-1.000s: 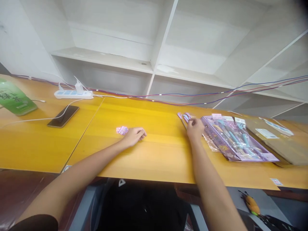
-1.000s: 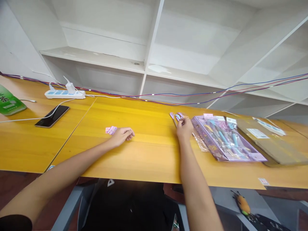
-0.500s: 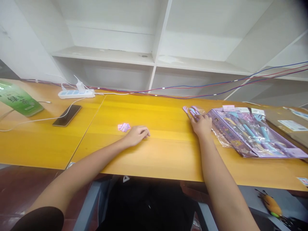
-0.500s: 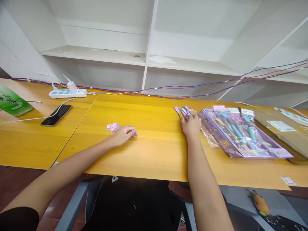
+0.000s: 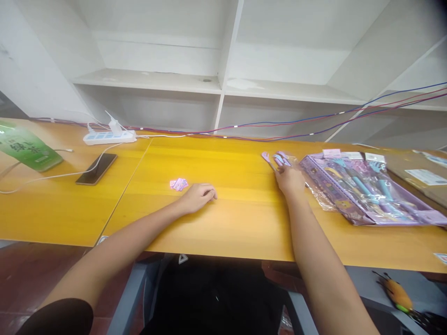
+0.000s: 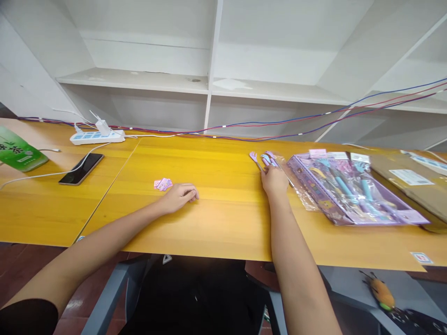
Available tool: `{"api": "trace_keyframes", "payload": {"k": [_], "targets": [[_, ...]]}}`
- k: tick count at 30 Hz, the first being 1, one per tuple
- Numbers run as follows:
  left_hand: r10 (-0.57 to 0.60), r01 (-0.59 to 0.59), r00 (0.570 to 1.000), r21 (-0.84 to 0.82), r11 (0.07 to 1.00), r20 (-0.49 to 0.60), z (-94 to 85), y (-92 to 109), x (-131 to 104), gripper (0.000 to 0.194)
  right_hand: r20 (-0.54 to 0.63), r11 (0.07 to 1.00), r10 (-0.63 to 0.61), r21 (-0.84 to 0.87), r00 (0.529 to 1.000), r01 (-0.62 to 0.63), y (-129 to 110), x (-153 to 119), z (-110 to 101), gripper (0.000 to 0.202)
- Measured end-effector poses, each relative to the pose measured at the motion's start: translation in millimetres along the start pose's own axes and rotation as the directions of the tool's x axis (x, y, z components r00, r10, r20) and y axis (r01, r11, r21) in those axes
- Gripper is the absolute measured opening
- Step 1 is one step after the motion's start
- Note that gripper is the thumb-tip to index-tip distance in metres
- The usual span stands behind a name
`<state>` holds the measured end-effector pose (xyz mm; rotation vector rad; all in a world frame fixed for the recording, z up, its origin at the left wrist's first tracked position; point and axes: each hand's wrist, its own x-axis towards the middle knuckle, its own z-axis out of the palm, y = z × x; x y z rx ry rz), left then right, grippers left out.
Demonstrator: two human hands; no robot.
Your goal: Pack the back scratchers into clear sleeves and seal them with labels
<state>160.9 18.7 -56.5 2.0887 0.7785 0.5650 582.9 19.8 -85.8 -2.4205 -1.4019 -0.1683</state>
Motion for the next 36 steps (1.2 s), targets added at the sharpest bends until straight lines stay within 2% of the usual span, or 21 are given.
{"api": "trace_keyframes", "payload": {"k": [6, 15, 18, 21, 25, 30, 36], "targets": [[0.02, -0.02, 1.0, 0.027, 0.999, 0.011, -0.8, 3, 0, 0.031, 0.017, 0.996, -0.033, -0.087, 0.999, 0.034, -7, -7, 0, 0.041], [0.024, -0.026, 0.999, 0.059, 0.998, 0.022, -1.3, 7, -1, 0.033, -0.018, 0.999, -0.007, 0.046, 1.0, 0.007, -10, -13, -4, 0.05], [0.023, -0.024, 0.999, 0.067, 0.997, 0.022, -1.3, 7, -2, 0.032, -0.044, 0.996, -0.043, 0.073, 0.998, 0.047, -5, -12, -4, 0.055], [0.028, -0.03, 0.999, 0.066, 0.997, 0.024, -1.4, 8, -2, 0.032, -0.015, 0.995, -0.078, 0.068, 0.997, 0.078, -3, -11, -3, 0.053], [0.04, -0.042, 0.999, 0.072, 0.997, 0.026, -1.7, 10, -2, 0.031, -0.029, 0.997, -0.019, 0.075, 0.999, 0.021, -9, -12, -5, 0.043], [0.043, -0.046, 0.998, 0.09, 0.995, 0.036, -2.0, 13, -3, 0.031, -0.039, 0.998, 0.001, 0.058, 0.999, 0.001, -10, -12, -7, 0.053], [0.051, -0.053, 0.998, 0.091, 0.994, 0.034, -0.6, 11, -3, 0.031, -0.016, 0.999, 0.015, 0.042, 1.0, -0.014, -4, -8, -1, 0.052]]}}
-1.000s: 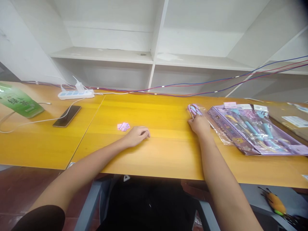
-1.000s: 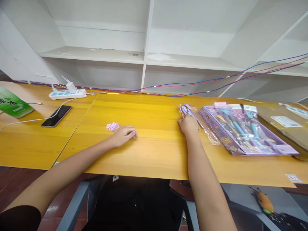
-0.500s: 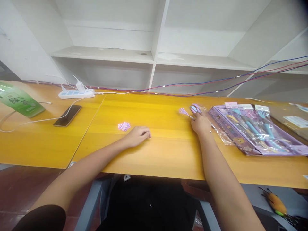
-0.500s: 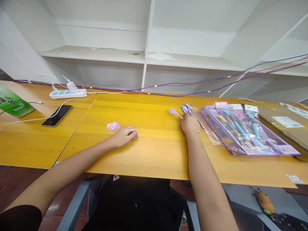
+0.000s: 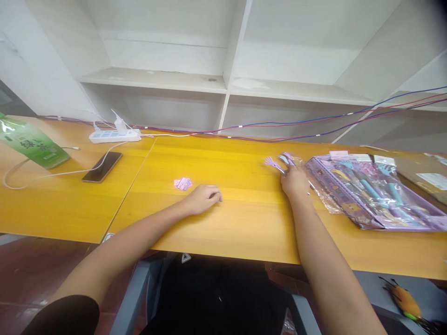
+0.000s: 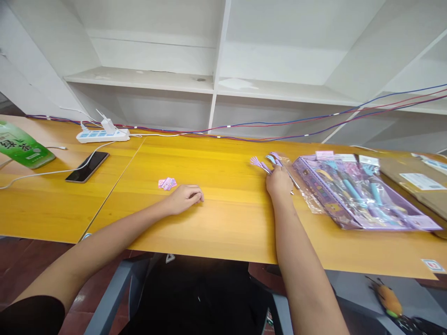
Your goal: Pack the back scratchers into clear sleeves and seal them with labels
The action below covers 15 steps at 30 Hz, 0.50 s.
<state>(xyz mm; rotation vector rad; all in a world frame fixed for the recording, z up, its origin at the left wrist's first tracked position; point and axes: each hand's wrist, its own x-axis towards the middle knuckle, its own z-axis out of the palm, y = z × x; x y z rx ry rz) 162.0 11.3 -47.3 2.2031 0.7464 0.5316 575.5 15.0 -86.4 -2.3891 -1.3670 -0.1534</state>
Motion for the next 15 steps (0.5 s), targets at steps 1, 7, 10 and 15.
{"api": "trace_keyframes", "payload": {"k": [1, 7, 10, 15], "targets": [[0.008, -0.008, 1.0, 0.003, 1.0, -0.003, 0.3, -1, 0, 0.031, -0.005, 1.0, 0.0, -0.002, 1.0, 0.0, -2, 0, 0, 0.052], [-0.002, 0.011, 0.983, 0.046, 0.999, -0.182, -2.1, -19, 6, 0.02, 0.044, 0.948, -0.305, 0.106, 0.951, 0.299, -50, -13, -20, 0.032], [-0.069, 0.067, 0.954, -0.016, 0.998, -0.29, -4.0, -29, 10, 0.036, 0.099, 0.795, -0.59, 0.242, 0.801, 0.556, -88, -34, -32, 0.027], [-0.082, 0.093, 0.947, 0.019, 0.996, -0.311, -4.5, -37, 12, 0.054, -0.021, 0.508, -0.814, 0.458, 0.581, 0.729, -139, -77, -27, 0.028]]}}
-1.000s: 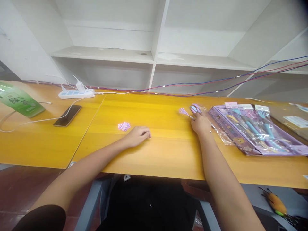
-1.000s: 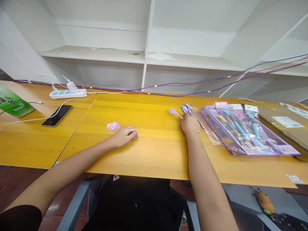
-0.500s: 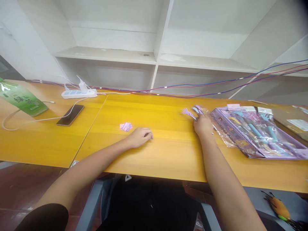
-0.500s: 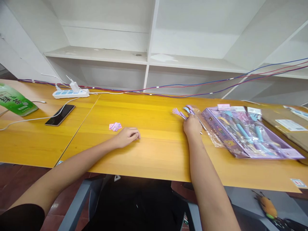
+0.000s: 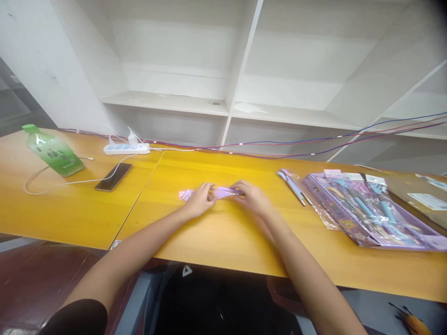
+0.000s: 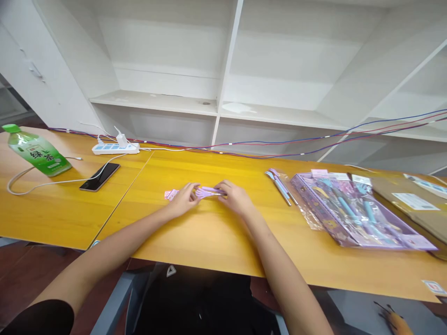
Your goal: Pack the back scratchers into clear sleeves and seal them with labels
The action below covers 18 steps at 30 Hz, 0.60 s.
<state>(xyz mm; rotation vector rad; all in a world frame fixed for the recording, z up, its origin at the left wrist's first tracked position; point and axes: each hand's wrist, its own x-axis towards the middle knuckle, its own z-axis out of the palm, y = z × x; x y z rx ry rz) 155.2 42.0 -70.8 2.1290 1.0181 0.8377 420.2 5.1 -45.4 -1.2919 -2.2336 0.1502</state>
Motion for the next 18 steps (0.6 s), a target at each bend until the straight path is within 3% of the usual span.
{"api": "trace_keyframes", "payload": {"k": [2, 5, 8, 11, 14, 18], "targets": [[0.058, -0.059, 0.998, 0.027, 0.998, 0.039, 0.4, 0, 1, 0.053, -0.033, 0.997, -0.07, 0.015, 0.997, 0.07, -13, -1, 19, 0.027], [0.072, -0.091, 0.978, 0.087, 0.992, 0.198, 1.8, -1, 2, 0.029, -0.026, 0.992, -0.123, -0.014, 0.992, 0.122, -28, -7, 43, 0.026], [0.043, -0.106, 0.947, 0.183, 0.977, 0.318, 3.6, -3, 2, 0.025, -0.026, 0.987, -0.158, -0.012, 0.987, 0.158, -37, -13, 51, 0.028], [0.076, -0.154, 0.934, 0.201, 0.967, 0.349, 4.2, -2, 0, 0.032, -0.07, 0.984, -0.166, 0.048, 0.984, 0.169, -38, -13, 42, 0.024], [0.098, -0.178, 0.937, 0.215, 0.96, 0.336, 2.8, 3, -4, 0.038, -0.192, 0.984, -0.107, 0.12, 0.976, 0.131, -30, -12, 22, 0.017], [0.093, -0.155, 0.957, 0.215, 0.964, 0.275, -1.6, 12, -7, 0.045, -0.426, 0.979, 0.029, 0.194, 0.904, 0.06, -12, -16, -2, 0.031]]}}
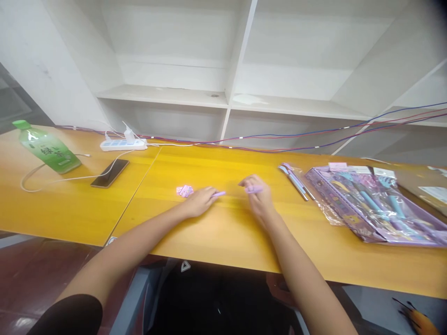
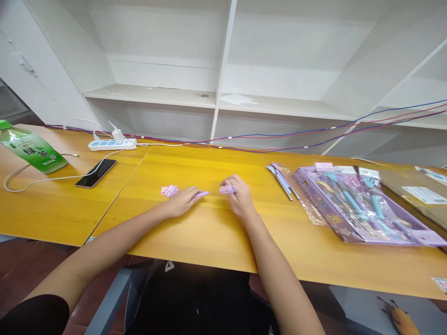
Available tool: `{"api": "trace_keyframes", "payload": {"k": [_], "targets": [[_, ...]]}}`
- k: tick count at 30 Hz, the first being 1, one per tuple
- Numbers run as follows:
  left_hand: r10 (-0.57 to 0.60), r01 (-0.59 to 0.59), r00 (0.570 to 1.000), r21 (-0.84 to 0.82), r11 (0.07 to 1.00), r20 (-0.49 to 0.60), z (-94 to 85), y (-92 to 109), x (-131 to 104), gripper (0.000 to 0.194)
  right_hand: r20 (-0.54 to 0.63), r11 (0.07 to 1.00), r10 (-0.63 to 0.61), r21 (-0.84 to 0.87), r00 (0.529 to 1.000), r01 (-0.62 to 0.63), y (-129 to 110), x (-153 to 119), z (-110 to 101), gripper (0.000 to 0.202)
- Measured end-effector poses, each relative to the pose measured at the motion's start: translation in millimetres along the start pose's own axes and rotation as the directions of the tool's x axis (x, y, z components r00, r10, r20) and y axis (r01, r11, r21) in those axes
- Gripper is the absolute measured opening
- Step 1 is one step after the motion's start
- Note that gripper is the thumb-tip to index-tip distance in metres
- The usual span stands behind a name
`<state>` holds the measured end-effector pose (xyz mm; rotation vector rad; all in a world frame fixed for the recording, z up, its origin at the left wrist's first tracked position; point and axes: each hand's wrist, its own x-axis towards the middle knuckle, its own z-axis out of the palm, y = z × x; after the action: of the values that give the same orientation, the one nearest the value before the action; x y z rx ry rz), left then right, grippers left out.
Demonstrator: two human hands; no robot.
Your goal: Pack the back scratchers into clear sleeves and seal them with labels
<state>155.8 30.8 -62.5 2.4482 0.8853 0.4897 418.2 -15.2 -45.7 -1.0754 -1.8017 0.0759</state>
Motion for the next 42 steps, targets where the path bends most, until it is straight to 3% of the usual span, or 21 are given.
{"api": "trace_keyframes", "payload": {"k": [2, 4, 6, 9, 12, 20, 24, 30, 35, 42], "targets": [[0.009, -0.01, 1.0, -0.021, 1.0, -0.023, -2.9, 2, 0, 0.044, -0.176, 0.996, 0.086, 0.022, 0.981, -0.084, 9, -1, -9, 0.04], [0.009, -0.011, 0.999, -0.04, 0.999, -0.048, -4.4, 1, 0, 0.042, -0.325, 0.984, 0.174, 0.086, 0.93, -0.155, 19, -3, -15, 0.047], [-0.001, -0.002, 0.998, -0.055, 0.998, -0.065, -4.7, 0, 0, 0.04, -0.379, 0.959, 0.27, 0.19, 0.885, -0.211, 26, -4, -17, 0.055], [-0.016, 0.01, 0.996, -0.065, 0.998, -0.089, -4.2, 0, 0, 0.039, -0.272, 0.857, 0.462, 0.382, 0.844, -0.346, 30, -2, -16, 0.071], [-0.026, 0.02, 0.995, -0.057, 0.998, -0.1, -4.3, 2, 0, 0.037, -0.123, 0.73, 0.598, 0.491, 0.792, -0.475, 25, 0, -9, 0.072], [-0.029, 0.024, 0.995, -0.058, 0.998, -0.1, -0.6, 0, 2, 0.03, 0.061, 0.619, 0.653, 0.531, 0.755, -0.578, 17, -2, 15, 0.062], [-0.083, 0.054, 0.983, -0.172, 0.984, -0.162, 2.6, 2, 2, 0.028, 0.043, 0.595, 0.661, 0.579, 0.749, -0.558, 21, -4, 12, 0.057], [-0.241, 0.115, 0.911, -0.355, 0.928, -0.336, -5.2, 9, 3, 0.03, -0.005, 0.587, 0.679, 0.604, 0.734, -0.539, 25, -4, 3, 0.054], [-0.272, 0.009, 0.903, -0.618, 0.786, -0.334, -3.9, 5, 5, 0.023, -0.002, 0.574, 0.691, 0.61, 0.723, -0.546, 23, -4, 4, 0.054], [-0.273, 0.027, 0.931, -0.702, 0.712, -0.241, 8.4, -2, 7, 0.012, -0.017, 0.56, 0.704, 0.63, 0.71, -0.539, 22, -4, 5, 0.054]]}}
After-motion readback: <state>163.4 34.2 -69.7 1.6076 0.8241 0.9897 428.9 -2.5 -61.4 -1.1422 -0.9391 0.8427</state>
